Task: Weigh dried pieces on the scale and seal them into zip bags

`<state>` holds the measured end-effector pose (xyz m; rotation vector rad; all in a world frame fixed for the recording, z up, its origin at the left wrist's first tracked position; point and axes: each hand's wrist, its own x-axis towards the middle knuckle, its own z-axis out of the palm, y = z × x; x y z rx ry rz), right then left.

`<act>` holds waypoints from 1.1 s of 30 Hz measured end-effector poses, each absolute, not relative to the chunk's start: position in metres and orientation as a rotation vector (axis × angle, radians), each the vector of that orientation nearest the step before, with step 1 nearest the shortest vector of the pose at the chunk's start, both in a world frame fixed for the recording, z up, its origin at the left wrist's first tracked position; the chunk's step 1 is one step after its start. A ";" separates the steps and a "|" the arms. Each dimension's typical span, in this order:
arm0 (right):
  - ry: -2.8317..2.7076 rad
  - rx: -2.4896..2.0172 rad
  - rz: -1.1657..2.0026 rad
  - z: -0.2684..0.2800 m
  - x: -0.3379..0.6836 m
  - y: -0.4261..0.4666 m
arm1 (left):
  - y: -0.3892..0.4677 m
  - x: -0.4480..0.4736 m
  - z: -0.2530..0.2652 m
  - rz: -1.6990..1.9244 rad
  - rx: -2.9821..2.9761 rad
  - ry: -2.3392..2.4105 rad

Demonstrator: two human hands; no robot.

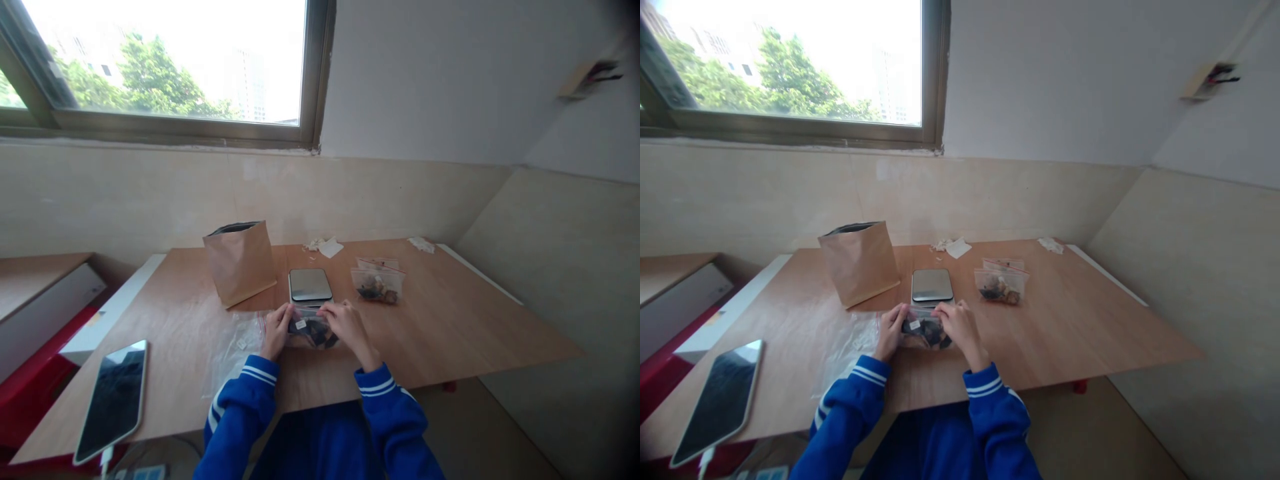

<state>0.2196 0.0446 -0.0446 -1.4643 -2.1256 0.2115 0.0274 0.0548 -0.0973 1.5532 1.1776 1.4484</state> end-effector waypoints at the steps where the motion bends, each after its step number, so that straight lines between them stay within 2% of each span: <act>1: -2.122 -1.454 0.216 -0.045 0.220 0.044 | 0.055 0.027 -0.098 1.461 1.521 1.186; 8: -2.074 -1.400 0.311 -0.056 0.237 0.049 | 0.059 0.024 -0.109 1.554 1.289 1.250; 16: -1.748 -1.276 0.736 -0.070 0.252 0.053 | 0.059 0.028 -0.104 1.638 1.119 1.230; 25: -1.411 -1.190 0.903 -0.070 0.260 0.048 | 0.052 0.029 -0.090 1.370 1.188 0.958; 28: -1.140 -1.255 0.866 -0.070 0.284 0.055 | 0.055 0.029 -0.090 1.375 1.234 0.943; 33: -1.039 -1.479 0.584 -0.077 0.366 0.087 | 0.058 0.035 -0.075 1.462 1.285 0.985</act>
